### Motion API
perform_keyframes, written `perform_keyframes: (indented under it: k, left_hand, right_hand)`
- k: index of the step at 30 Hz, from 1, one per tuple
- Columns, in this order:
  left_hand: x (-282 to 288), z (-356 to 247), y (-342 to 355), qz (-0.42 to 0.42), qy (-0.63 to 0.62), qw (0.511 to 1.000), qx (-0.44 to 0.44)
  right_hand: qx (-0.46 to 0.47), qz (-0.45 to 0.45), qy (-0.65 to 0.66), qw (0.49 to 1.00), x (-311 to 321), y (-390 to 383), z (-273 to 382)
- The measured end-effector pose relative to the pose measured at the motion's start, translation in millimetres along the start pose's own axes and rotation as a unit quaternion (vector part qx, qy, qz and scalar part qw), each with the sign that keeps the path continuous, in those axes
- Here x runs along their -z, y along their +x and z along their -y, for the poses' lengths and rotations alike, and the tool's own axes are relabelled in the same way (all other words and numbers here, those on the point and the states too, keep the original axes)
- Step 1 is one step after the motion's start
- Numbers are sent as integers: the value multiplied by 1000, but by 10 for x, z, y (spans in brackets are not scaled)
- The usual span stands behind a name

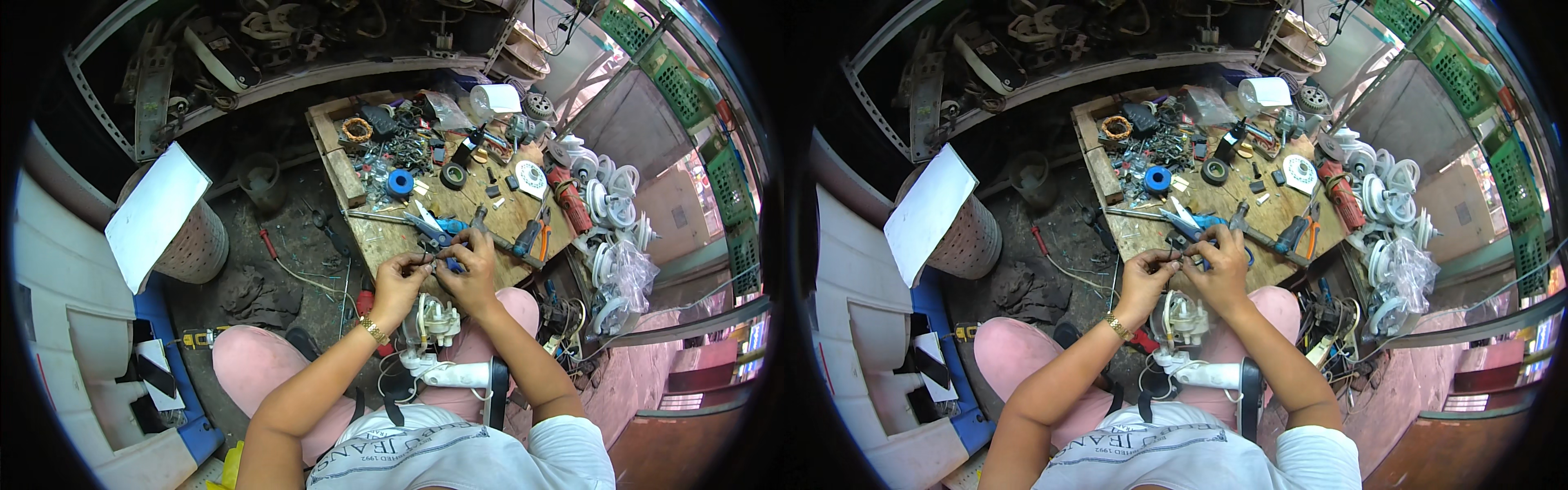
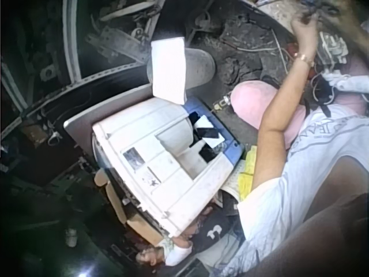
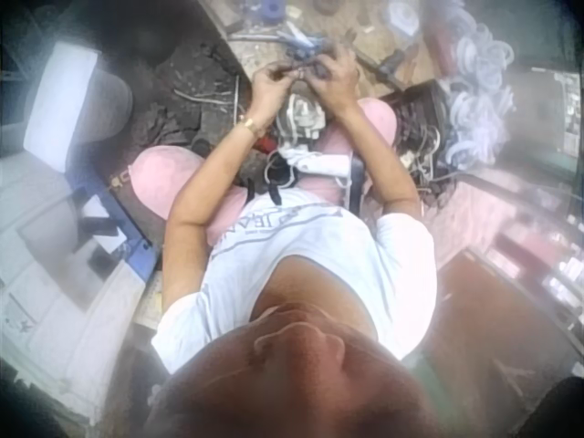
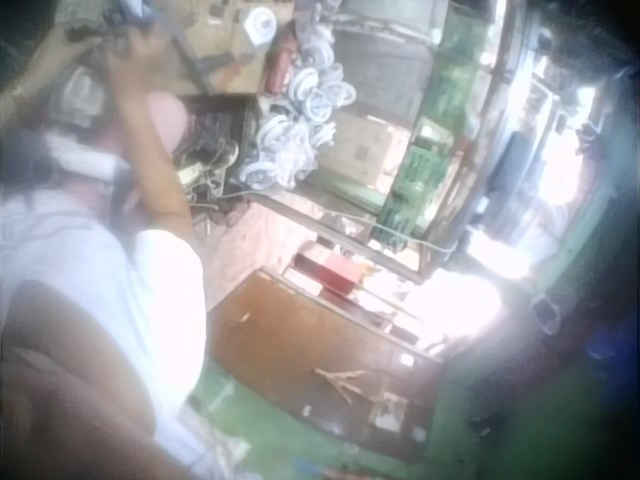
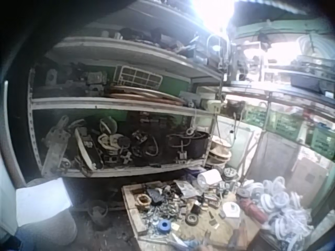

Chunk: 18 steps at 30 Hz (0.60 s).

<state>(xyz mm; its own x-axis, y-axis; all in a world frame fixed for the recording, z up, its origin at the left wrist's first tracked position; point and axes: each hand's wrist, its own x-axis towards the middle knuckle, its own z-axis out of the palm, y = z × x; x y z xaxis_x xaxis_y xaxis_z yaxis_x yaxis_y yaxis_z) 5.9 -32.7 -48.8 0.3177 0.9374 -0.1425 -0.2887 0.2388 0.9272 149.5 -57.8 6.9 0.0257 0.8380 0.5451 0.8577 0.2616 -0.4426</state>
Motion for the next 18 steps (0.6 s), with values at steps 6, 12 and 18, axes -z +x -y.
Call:
perform_keyframes:
  k: [6, 12, 18]
  left_hand:
    - [-32, 19, 3, 18, 46, 998, -42]
    - [8, -12, 3, 34, 37, 999, -19]
    - [6, -59, 12, 51, -29, 997, 54]
  right_hand:
    - [9, 8, -48, 999, 17, 6, -39]
    - [54, 39, -17, 998, 12, 11, -110]
    - [121, 36, -35, 991, -34, -65, -241]
